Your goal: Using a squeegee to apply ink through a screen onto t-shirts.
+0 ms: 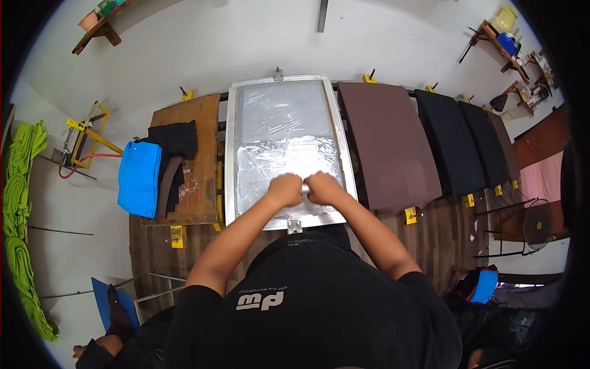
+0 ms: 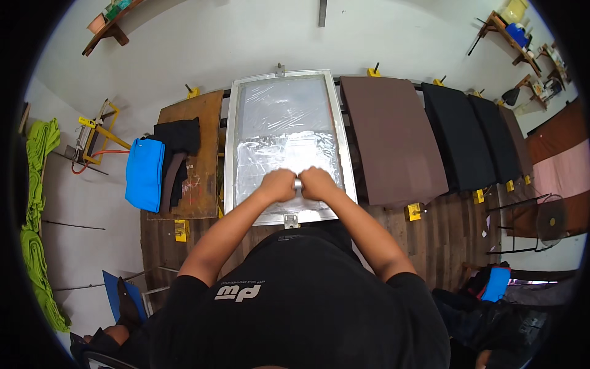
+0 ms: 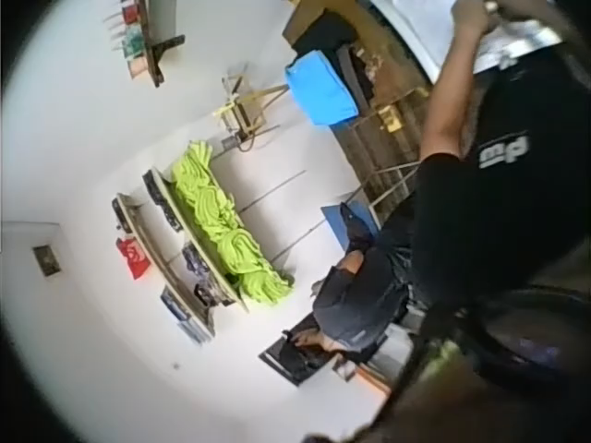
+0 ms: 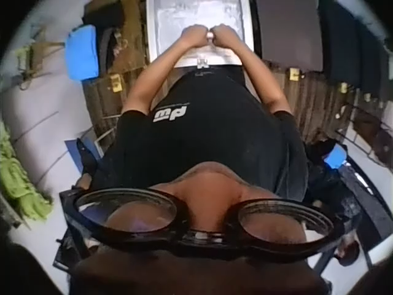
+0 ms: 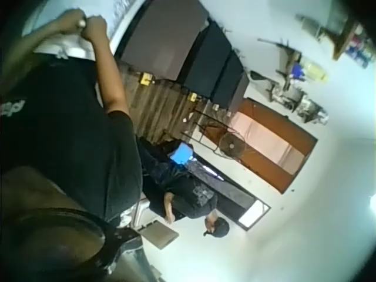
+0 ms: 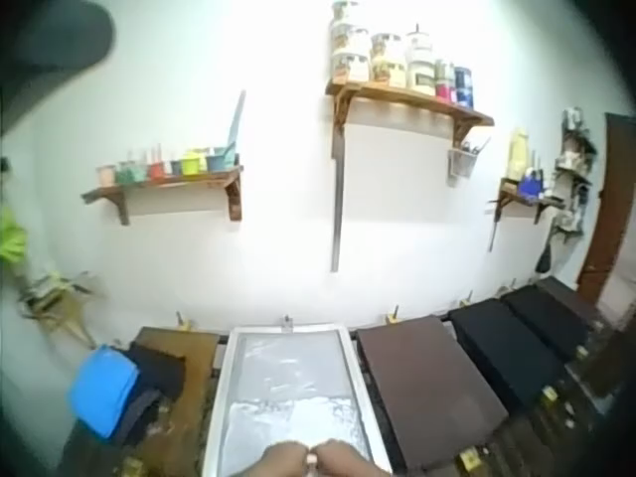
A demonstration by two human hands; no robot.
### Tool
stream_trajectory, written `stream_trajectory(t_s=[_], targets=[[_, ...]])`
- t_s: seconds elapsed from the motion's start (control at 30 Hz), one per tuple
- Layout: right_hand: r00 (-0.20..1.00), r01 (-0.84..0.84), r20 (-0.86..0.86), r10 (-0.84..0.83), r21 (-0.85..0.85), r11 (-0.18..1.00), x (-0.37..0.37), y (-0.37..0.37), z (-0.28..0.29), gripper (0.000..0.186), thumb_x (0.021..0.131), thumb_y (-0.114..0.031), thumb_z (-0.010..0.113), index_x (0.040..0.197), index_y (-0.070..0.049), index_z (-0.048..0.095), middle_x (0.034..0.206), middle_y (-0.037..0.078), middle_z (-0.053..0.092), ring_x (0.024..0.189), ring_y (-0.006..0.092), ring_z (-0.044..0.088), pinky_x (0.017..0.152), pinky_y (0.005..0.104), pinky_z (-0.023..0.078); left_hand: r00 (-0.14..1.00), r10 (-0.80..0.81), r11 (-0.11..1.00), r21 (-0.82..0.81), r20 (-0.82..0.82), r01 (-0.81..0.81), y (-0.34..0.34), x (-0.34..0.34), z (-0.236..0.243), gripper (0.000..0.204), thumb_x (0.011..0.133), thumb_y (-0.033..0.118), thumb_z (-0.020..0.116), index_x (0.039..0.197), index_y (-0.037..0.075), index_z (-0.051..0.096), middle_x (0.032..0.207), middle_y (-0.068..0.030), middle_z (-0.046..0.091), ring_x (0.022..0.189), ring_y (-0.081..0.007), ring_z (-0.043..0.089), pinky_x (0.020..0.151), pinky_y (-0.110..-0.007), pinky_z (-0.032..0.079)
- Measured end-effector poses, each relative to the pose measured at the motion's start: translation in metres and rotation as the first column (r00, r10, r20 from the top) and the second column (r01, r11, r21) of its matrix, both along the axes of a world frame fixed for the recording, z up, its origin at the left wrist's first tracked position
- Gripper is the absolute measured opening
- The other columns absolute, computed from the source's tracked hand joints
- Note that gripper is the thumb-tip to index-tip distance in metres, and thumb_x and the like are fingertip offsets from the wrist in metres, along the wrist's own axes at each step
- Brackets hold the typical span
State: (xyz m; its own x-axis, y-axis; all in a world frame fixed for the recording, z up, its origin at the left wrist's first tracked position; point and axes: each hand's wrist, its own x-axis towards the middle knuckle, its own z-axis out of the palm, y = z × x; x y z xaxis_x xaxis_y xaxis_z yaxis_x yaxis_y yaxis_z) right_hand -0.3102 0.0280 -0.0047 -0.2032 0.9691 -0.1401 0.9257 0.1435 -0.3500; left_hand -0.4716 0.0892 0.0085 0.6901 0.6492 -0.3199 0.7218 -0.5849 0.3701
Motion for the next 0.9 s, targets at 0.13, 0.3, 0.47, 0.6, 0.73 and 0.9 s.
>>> stream_trajectory(t_s=[0.13,0.3,0.47,0.6,0.73,0.9], targets=[[0.999,0.040,0.000,-0.040,0.144,0.989,0.006,0.047,-0.019,0.016,0.066,-0.008,0.069,0.081,-0.005,0.073,0.081,0.021,0.071,0.081,0.0407,0.070,0.073,0.0492,0.058,0.994,0.083,0.979,0.182,0.065,-0.093,0.033,0.016,-0.020,0.023,0.071,0.017,0.072,0.090,0.004,0.076,0.100,-0.0181,0.073,0.092,-0.0357,0.072,0.081,-0.046,0.059],[0.999,-0.032,0.036,0.029,0.069,0.997,0.010,0.028,-0.023,0.017,0.064,-0.010,0.070,0.080,-0.007,0.074,0.079,0.021,0.071,0.078,0.0395,0.071,0.073,0.0476,0.058,1.000,0.020,0.991,0.129,0.020,-0.022,0.018,0.015,-0.022,0.023,0.066,0.018,0.072,0.084,0.004,0.077,0.089,-0.0204,0.075,0.085,-0.0364,0.074,0.078,-0.046,0.060],[1.000,-0.020,0.012,0.021,-0.090,0.996,-0.016,-0.037,-0.023,0.027,0.065,-0.017,0.072,0.090,-0.006,0.076,0.081,0.023,0.071,0.079,0.0406,0.070,0.076,0.0491,0.057,0.999,0.003,1.000,0.026,0.043,-0.004,-0.042,-0.014,-0.019,0.021,0.065,0.017,0.069,0.079,0.004,0.076,0.084,-0.0218,0.073,0.083,-0.0381,0.073,0.076,-0.047,0.059],[0.999,-0.025,-0.037,0.020,-0.134,0.991,-0.021,-0.046,-0.004,0.021,0.065,-0.014,0.071,0.083,-0.005,0.074,0.081,0.022,0.071,0.079,0.0399,0.070,0.076,0.0479,0.057,0.999,-0.026,0.997,-0.069,-0.037,0.023,-0.043,-0.016,-0.011,0.023,0.067,0.018,0.068,0.085,0.006,0.077,0.086,-0.0201,0.073,0.085,-0.0376,0.072,0.077,-0.046,0.058],[0.998,-0.056,-0.049,0.050,-0.123,0.991,-0.003,-0.007,-0.003,0.018,0.064,-0.012,0.069,0.081,-0.005,0.073,0.077,0.021,0.071,0.079,0.0397,0.070,0.075,0.0477,0.057,0.999,0.006,0.995,-0.104,-0.043,-0.010,-0.006,-0.006,-0.010,0.030,0.069,0.023,0.070,0.095,0.011,0.078,0.091,-0.0179,0.075,0.090,-0.0360,0.072,0.081,-0.046,0.058],[0.994,0.086,-0.083,-0.069,0.222,0.971,-0.002,0.010,-0.037,0.025,0.067,-0.005,0.068,0.092,-0.005,0.070,0.087,0.018,0.069,0.084,0.0383,0.067,0.073,0.0492,0.055,0.935,0.025,0.942,0.305,0.354,-0.141,-0.003,0.002,-0.049,0.015,0.072,0.010,0.066,0.086,0.005,0.070,0.090,-0.0159,0.065,0.086,-0.0362,0.065,0.077,-0.048,0.055]])
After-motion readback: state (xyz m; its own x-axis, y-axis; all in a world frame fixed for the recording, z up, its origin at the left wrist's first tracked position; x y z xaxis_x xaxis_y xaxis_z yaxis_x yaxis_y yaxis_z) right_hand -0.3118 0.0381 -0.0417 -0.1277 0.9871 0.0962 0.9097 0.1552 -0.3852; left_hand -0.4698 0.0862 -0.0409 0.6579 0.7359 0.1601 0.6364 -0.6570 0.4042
